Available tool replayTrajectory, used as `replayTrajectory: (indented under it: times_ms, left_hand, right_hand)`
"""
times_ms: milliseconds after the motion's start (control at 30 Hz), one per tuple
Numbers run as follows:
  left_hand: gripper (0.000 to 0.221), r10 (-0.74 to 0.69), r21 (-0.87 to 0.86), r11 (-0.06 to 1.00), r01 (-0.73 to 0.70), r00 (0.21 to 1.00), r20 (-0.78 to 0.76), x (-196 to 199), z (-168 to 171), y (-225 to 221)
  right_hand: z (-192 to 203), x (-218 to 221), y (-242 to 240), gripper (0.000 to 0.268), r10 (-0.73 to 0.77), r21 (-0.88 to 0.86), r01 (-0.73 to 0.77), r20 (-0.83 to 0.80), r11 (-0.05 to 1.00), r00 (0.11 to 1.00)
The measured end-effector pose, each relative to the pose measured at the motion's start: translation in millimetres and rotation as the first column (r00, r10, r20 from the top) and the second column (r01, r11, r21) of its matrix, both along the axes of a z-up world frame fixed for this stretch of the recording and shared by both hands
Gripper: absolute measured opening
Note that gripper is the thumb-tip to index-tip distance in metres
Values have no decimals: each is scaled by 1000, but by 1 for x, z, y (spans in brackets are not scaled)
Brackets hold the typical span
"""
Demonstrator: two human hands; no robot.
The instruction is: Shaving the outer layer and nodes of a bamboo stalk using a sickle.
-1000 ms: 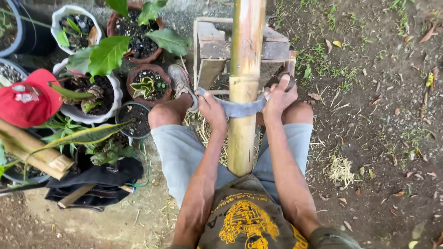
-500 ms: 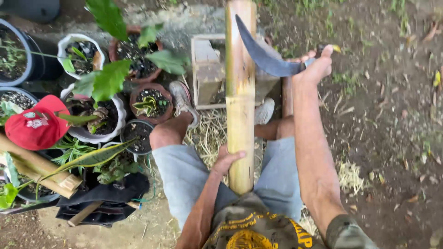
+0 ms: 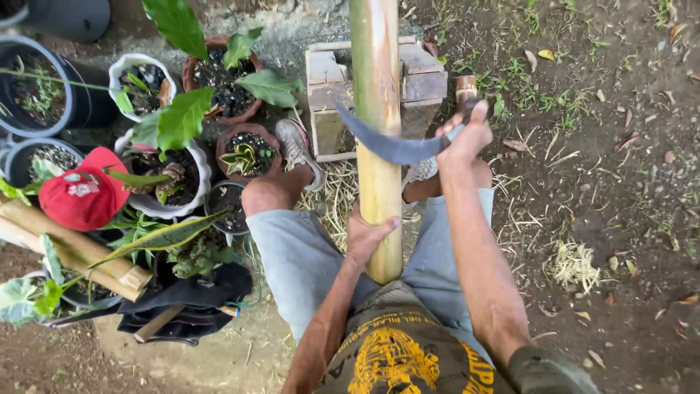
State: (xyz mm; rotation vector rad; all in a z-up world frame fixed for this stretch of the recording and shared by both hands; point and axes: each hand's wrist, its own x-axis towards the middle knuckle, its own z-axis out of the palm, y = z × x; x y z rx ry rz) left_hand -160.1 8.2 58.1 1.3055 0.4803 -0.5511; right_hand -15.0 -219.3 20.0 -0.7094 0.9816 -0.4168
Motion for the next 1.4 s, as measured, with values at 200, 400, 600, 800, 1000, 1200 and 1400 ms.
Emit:
replayTrajectory:
  times_ms: [200,400,600,800,1000,1200,1400]
  left_hand:
    - [74,-98,341,940,26,976,195,4,28,6]
    - [80,-332,707,706,28,896,296,-18,31,14]
    - [49,-13,211,973,-90,897,442,-53,7,20]
    - [10,237,-260,952,-163,928,286,-33,71,-6]
    - [13,305,-353,922,-160,860,409,-27,112,-13]
    - [12,344,-307,921,-239,870,353,-19,142,-14]
    - [11,336,-286,932,-222,825,454,-25,141,-9]
  right_hand:
    - [6,-54,48,25,-28,78,37,-123,996,992]
    - [9,-95,60,28,-40,-63,45,83,997,996]
    - [-3,-123,51,28,-191,0,191,-35,982,981]
    - [70,-131,49,35,-64,-87,78,157,993,986]
    - [110,-133,42,44,34,115,-98,463,989,886]
    - [138,-166,77,33,526,-213,-482,406,850,747]
    - [149,-162,93,8,449,-77,-466,439,882,778]
